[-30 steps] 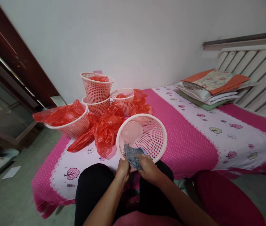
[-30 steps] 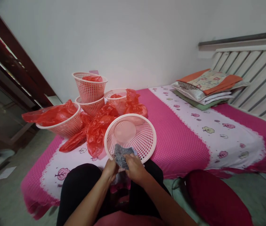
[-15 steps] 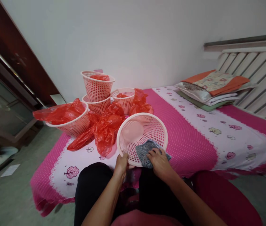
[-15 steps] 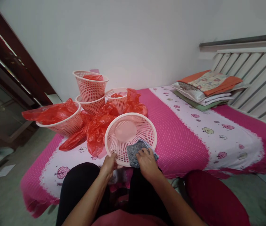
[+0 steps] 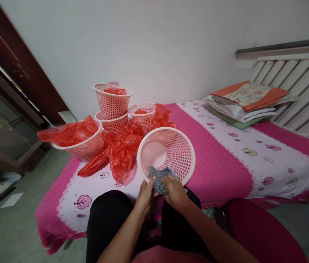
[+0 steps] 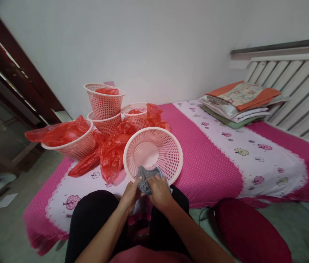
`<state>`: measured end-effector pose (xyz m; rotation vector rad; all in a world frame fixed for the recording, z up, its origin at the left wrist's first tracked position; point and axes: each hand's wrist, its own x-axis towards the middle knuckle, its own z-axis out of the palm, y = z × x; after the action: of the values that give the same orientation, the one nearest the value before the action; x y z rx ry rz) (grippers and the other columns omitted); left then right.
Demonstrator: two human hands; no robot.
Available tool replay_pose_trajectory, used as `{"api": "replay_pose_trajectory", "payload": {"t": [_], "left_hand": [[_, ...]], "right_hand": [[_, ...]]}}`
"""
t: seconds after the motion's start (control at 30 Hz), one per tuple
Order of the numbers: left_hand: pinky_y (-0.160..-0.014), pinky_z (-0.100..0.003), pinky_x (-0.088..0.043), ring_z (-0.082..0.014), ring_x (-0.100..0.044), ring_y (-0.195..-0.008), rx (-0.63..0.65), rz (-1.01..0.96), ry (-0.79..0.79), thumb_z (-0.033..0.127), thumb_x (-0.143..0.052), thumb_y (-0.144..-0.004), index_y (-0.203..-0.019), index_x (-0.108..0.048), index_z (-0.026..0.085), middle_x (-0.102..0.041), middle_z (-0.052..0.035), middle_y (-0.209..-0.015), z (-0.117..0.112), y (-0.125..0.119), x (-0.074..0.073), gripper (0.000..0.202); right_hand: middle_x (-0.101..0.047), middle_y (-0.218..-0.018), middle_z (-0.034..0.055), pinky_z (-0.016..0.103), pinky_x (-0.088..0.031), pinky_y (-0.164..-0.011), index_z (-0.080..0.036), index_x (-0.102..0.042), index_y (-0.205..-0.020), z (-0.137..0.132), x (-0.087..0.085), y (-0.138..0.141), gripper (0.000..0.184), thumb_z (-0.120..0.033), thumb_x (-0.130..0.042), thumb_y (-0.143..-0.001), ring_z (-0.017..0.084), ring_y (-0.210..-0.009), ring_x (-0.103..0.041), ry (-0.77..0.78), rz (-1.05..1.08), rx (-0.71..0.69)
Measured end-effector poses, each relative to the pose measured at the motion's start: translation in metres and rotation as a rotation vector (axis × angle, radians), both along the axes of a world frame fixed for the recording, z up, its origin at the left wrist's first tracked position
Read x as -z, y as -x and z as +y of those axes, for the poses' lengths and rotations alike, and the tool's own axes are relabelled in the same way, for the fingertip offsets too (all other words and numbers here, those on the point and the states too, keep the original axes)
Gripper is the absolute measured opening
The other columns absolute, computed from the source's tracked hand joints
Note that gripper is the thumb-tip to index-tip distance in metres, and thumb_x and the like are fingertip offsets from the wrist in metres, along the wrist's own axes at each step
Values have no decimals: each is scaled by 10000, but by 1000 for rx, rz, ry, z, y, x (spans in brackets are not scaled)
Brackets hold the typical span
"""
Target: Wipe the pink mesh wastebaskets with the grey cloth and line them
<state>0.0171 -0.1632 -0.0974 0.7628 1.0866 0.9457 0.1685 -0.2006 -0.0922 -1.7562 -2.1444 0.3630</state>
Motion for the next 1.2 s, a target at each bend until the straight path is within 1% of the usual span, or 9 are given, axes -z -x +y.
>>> {"api": "replay_pose_trajectory", "payload": {"t": [0.17,0.3,0.43,0.57,0.63,0.8,0.93,1.07,1.2], "left_hand": [[-585,-250,-526,-212,-734,-757,29,-71,24,645,-857,-757,-1201,-667,167,-767,-60,-873,-4,1,-1,680],[-617,-284,-570,-237,-762,-788,-55,-37,84,570,-774,-909,-1212,-699,122,-793,-118,-898,-1,2,-1,546],[-674,-309,-600,-256,-783,-818,-138,11,91,532,-739,-961,-1180,-730,118,-804,-135,-896,4,3,-7,468],[-712,-316,-610,-253,-795,-837,-148,1,97,455,-693,-1003,-1248,-707,139,-811,-133,-914,7,5,-11,400],[-733,-313,-609,-237,-792,-829,-153,-6,52,418,-716,-983,-1268,-693,149,-814,-127,-942,8,6,-9,392],[-610,-251,-546,-193,-733,-677,-58,121,39,185,-668,-886,-1014,-706,120,-783,-95,-806,6,6,0,148],[-683,-314,-615,-228,-771,-765,32,139,154,142,-588,-877,-1099,-664,133,-797,-108,-859,3,4,1,236],[-725,-368,-653,-248,-788,-783,85,156,171,170,-564,-924,-1205,-616,135,-801,-116,-901,3,4,2,288],[-719,-371,-660,-265,-798,-823,83,140,152,193,-599,-921,-1235,-620,130,-810,-144,-967,5,4,5,321]], "right_hand": [[-741,-1164,105,395,-468,-950,-200,-697,-1225,3,17,20,331,-240,-700,-897,302,-1106,-621,-62,230,-35],[-748,-1215,107,395,-480,-982,-202,-702,-1314,-3,22,12,428,-147,-608,-901,283,-1100,-626,-80,315,-166],[-764,-1246,105,400,-449,-1007,-217,-756,-1267,-12,8,-9,516,-31,-522,-847,282,-1129,-632,4,164,-176],[-789,-1034,151,403,-413,-941,-182,-800,-979,-15,-12,-30,367,-15,-482,-904,309,-1058,-661,92,-123,1],[-787,-989,147,377,-408,-910,-174,-778,-928,-11,-21,-38,316,-5,-515,-878,296,-1014,-674,56,-128,75],[-778,-998,86,313,-444,-842,-189,-745,-1016,21,-38,-45,351,-9,-552,-785,247,-949,-687,-217,231,161],[-766,-995,101,333,-461,-888,-173,-743,-1038,62,-43,-36,347,-29,-521,-814,257,-980,-676,-378,270,187],[-772,-1202,129,375,-443,-1024,-176,-751,-1224,106,-31,-24,376,-137,-618,-874,291,-1147,-656,-260,189,177],[-751,-1309,177,379,-436,-1081,-155,-748,-1302,136,2,-11,438,-207,-719,-868,314,-1222,-654,-30,233,226]]}}
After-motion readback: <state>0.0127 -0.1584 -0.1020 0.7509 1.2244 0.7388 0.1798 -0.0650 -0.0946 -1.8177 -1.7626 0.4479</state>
